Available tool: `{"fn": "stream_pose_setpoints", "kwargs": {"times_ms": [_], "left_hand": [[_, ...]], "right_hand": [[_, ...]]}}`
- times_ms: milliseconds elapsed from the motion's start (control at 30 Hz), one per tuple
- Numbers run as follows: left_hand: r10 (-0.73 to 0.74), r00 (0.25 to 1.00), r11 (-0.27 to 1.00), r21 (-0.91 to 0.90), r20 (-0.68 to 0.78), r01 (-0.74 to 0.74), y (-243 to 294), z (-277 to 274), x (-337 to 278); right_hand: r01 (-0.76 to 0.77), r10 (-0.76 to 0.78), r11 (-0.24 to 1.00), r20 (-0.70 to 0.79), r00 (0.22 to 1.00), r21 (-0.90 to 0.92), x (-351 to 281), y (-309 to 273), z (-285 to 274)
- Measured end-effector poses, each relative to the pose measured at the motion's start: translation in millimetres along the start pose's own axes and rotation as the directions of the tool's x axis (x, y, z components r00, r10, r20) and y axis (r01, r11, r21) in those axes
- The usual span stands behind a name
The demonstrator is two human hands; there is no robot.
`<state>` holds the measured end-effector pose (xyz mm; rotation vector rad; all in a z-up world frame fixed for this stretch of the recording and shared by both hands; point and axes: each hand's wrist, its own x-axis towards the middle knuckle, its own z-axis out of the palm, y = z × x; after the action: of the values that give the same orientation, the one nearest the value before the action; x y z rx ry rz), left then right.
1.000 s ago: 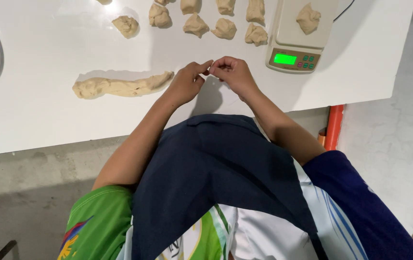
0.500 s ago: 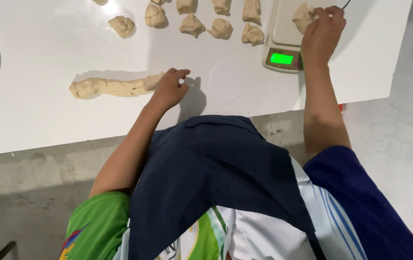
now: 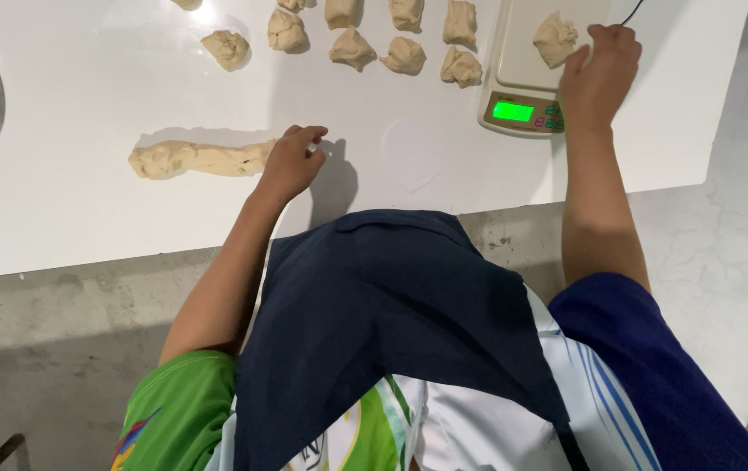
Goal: Divide a large mass of dough into smaller individual portions and weigh them on a digital scale.
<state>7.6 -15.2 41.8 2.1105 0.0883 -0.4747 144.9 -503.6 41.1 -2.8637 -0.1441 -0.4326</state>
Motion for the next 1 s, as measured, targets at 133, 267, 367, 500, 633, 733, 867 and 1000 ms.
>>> {"fn": "stream_pose_setpoints", "kwargs": {"times_ms": [133, 267, 367, 500, 633, 733, 867, 1000], "left_hand": [[-0.029, 1.000, 0.999, -0.017, -0.010, 0.029, 3.4, -1.4, 0.9], [-0.016, 0.999, 0.999, -0.032, -0.049, 0.015, -9.4, 3.4, 0.6], [-0.019, 0.999, 0.996, -0.083, -0.049, 0.015, -17.0, 12.0, 6.3], [0.010, 1.000, 0.909, -0.417, 0.017, -0.002, 9.5, 13.1, 10.5], [0.002, 0.997, 0.573, -0.817, 0.073, 0.059, 25.0, 12.9, 15.5], [-0.042, 0.994, 0.245, -0.963, 0.104, 0.111, -14.7, 21.6, 30.9], [-0.332, 0.920, 0.532, -0.846, -0.208, 0.001, -70.6, -23.7, 58.6], [-0.297, 0.718, 0.872, -0.486, -0.629, -0.065, -141.4, -81.8, 90.5]], "right_hand": [[0.193, -0.192, 0.981, -0.024, 0.981, 0.024, 5.0, -29.9, 1.5], [0.111, -0.116, 0.982, 0.028, 0.993, 0.154, 6.5, -15.8, 28.7], [0.004, -0.018, 0.972, 0.060, 0.998, 0.234, 10.3, -35.9, 23.0], [-0.333, 0.148, 0.715, 0.333, 0.931, 0.614, -0.8, -108.3, 34.2], [-0.649, 0.004, 0.403, 0.708, 0.707, 0.645, -29.0, -219.5, 49.6], [-0.232, -0.318, 0.666, 0.551, 0.771, 0.709, -43.0, -284.0, 37.3], [-0.112, -0.421, 0.739, 0.585, 0.693, 0.664, -48.3, -306.9, 25.5], [-0.295, -0.265, 0.811, 0.767, 0.585, 0.505, -60.4, -297.7, 34.6]]}}
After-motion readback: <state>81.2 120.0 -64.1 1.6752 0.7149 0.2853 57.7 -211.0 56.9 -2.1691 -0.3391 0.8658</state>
